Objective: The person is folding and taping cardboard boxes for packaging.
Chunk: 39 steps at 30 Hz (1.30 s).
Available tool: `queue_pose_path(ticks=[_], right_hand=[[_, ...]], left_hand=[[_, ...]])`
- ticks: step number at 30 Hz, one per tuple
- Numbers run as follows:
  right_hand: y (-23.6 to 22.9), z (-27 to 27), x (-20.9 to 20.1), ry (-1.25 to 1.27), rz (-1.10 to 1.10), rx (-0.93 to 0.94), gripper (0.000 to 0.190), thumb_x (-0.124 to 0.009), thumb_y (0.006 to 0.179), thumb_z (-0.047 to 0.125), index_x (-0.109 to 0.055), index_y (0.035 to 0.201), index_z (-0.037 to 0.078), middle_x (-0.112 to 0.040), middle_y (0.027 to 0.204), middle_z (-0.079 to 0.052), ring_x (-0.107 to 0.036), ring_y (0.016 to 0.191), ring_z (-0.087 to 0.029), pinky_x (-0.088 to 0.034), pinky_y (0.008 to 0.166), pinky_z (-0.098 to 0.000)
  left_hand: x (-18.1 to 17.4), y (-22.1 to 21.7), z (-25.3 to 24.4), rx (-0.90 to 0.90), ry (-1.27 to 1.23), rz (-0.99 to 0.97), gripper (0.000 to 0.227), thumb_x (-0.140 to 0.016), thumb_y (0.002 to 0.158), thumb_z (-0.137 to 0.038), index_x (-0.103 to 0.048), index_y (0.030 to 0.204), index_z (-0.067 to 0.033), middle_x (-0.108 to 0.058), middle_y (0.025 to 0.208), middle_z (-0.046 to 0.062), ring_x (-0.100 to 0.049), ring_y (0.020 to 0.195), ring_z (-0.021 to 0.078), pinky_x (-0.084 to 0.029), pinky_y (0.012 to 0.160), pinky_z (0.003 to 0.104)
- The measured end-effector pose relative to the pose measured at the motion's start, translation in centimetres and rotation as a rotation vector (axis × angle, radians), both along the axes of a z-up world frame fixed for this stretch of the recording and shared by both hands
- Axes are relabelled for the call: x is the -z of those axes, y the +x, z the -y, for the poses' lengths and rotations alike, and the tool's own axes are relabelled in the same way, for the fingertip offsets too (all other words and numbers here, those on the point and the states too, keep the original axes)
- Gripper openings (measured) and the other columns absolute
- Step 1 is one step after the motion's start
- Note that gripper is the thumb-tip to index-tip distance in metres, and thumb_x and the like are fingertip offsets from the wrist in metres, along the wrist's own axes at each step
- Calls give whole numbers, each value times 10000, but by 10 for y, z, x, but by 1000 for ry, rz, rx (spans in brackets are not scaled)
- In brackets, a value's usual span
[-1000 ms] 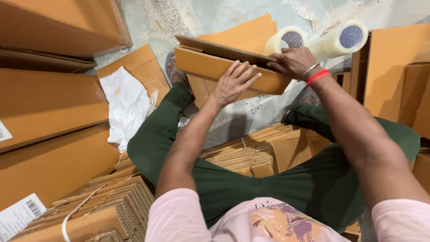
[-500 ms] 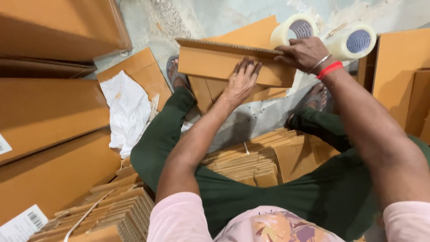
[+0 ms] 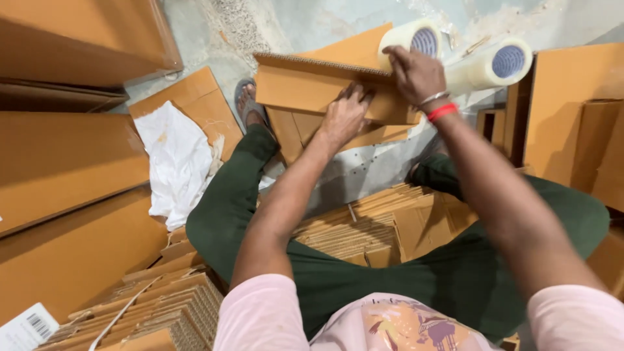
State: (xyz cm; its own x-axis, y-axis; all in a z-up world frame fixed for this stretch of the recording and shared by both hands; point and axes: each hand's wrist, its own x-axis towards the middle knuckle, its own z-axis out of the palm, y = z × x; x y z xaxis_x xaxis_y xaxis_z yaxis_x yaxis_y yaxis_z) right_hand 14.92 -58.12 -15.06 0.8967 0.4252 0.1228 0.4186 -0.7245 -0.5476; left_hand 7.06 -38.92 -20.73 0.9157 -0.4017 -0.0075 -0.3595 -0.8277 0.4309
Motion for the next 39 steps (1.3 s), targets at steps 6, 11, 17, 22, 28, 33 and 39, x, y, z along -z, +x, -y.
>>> queue_pose_path(ticks=[6,11,17,22,28,33,39], right_hand=[[-73,-24,16,-53,194,235,236,-610,1098,162,-685,1318,202,-676,957,-127,-654,830,-356,-491,700,-470],[-97,-22,43,-50,323,166,440,-599,1037,85,-633,1465,185,-629,1096,-229,-627,973,-431,-504,826,-519],[-113,-9,67,-99,261,107,557,-616,974,56,-594,1511,201,-650,1192,-235,-604,1119,-457,-492,966,-532],[-109,-9,63,-125,336,88,532,-628,976,71,-597,1497,172,-657,1274,-239,-600,1183,-459,-472,1008,-530],[-66,-26,31,189,195,223,380,-672,1069,106,-613,1444,93,-657,1300,-220,-616,1198,-402,-488,1027,-514],[-34,-99,-94,811,-323,106,311,-615,1076,89,-609,1385,56,-637,1308,-26,-576,1070,-119,-506,949,-269],[-34,-206,-31,718,-469,-60,275,-642,1101,130,-632,1375,103,-654,1169,-49,-541,965,-137,-489,910,-296]], left_hand=[[-1,-21,-5,-36,-172,302,682,-782,680,-313,-613,1283,-41,-597,1251,196,-610,1182,410,-584,911,480],[46,-37,1,-74,-12,136,388,-656,847,-70,-651,1235,-59,-661,1139,157,-703,1007,347,-597,902,465],[1,-52,6,4,20,69,251,-685,951,-146,-639,1174,-40,-663,1111,167,-676,1033,339,-556,919,473],[-68,15,-31,-96,96,332,1251,-847,417,-637,-460,1386,55,-516,1371,318,-438,1329,450,-350,1102,527],[2,13,-41,46,234,33,1173,-842,631,-669,-387,1468,15,-475,1429,241,-366,1427,419,-245,1217,562],[14,15,-45,69,197,93,1041,-816,671,-633,-459,1398,21,-512,1305,286,-441,1257,443,-295,1084,580],[-24,8,-40,39,320,-69,635,-556,912,-518,-518,1294,-12,-563,1303,174,-502,1239,315,-351,1095,446]])
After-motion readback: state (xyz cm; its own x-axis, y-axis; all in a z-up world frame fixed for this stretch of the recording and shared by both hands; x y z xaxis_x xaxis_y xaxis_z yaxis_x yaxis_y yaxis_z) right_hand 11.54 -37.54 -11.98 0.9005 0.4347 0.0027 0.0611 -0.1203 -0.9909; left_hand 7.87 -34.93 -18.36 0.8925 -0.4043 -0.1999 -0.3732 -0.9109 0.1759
